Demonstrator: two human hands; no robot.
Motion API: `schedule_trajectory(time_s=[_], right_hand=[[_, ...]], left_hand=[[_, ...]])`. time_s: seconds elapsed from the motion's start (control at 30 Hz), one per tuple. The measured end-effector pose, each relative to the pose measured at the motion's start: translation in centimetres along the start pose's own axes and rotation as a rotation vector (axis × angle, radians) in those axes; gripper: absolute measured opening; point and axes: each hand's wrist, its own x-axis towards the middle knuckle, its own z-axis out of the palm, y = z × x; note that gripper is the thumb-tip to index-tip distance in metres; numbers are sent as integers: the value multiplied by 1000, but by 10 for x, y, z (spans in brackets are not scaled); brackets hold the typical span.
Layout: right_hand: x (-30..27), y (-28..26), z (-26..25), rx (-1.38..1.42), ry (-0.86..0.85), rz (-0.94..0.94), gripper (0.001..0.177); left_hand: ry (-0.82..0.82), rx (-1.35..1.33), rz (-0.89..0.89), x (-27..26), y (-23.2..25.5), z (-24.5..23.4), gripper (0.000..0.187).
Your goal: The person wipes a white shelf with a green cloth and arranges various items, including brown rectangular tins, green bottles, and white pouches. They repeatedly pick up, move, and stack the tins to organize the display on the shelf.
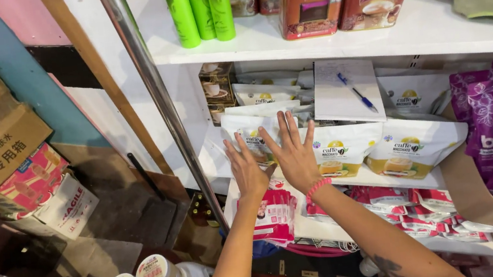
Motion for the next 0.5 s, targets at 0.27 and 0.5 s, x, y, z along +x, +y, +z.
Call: schedule_trajectory(time_s=[0.27,0.5], right_hand=[[25,2,30,-187,17,6,84],[27,2,39,-136,73,44,81]], left_hand=[[12,-146,-58,25,-20,12,146],[26,-124,-55,30,-17,9,145]])
